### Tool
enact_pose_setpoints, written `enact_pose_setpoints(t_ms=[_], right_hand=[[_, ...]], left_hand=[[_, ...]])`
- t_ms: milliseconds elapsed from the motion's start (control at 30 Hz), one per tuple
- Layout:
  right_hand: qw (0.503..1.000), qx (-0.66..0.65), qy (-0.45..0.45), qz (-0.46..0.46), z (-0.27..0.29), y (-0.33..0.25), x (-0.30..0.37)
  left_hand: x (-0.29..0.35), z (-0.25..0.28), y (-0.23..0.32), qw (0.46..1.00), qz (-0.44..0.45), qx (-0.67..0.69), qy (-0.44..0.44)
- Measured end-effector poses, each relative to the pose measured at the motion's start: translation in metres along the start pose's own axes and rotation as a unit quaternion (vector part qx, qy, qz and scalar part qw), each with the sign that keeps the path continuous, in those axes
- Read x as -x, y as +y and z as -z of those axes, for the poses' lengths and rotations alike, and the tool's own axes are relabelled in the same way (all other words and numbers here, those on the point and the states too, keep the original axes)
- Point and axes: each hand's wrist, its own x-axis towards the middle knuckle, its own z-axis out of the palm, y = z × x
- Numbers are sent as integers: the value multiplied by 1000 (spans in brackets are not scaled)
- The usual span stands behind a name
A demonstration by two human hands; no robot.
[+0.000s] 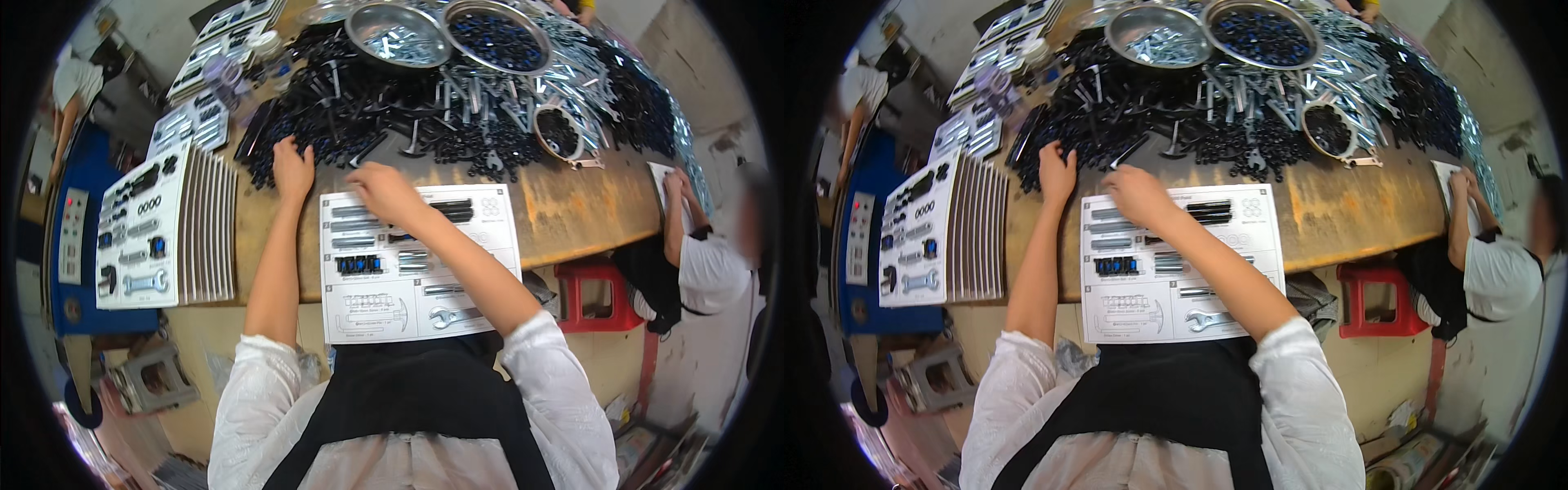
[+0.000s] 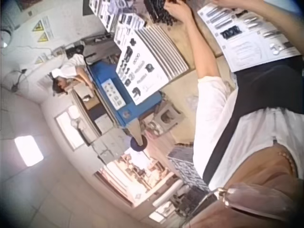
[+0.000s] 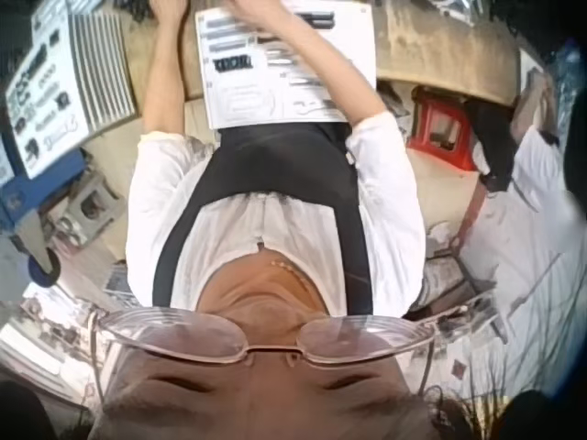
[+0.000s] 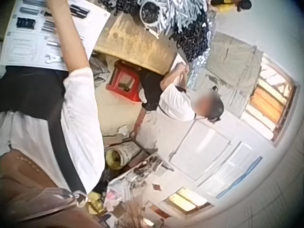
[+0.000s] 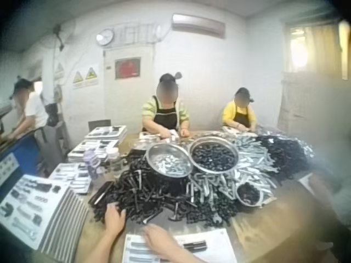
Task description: The person assembles tool kits by picking various hardware items from piles on a table and placing them into designated slots on a cardboard backing. They handle bolts, nuts, washers, and small tools, arranging them according to a printed layout. Completed kits are stacked to the side.
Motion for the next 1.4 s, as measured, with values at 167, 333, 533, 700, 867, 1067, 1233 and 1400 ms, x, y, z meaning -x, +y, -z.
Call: enact_pose_setpoints(t_ms=[167, 333, 533, 700, 867, 1067, 1233, 1400], right_hand=[[980, 175, -89, -38, 72, 88, 46], [970, 242, -9, -18, 37, 71, 43], [939, 342, -19, -15, 10, 72, 14], [935, 347, -74, -3, 20, 72, 10], [949, 295, -109, -6, 33, 66, 13], [983, 162, -85, 0, 17, 47, 22], [976, 168, -136, -19, 5, 52, 21], [975, 199, -96, -19, 15, 43, 27]], left_hand=[[123, -88, 90, 989, 6, 143, -41], [136, -63, 70, 981, 10, 191, -45], [139, -32, 59, 975, 46, 215, -47], [150, -21, 58, 966, 62, 230, -104], [146, -3, 64, 979, 57, 191, -50], [200, 38, 74, 976, 115, 179, -47], [252, 76, 115, 960, 101, 257, -49], [293, 94, 144, 981, -76, 153, -96]])
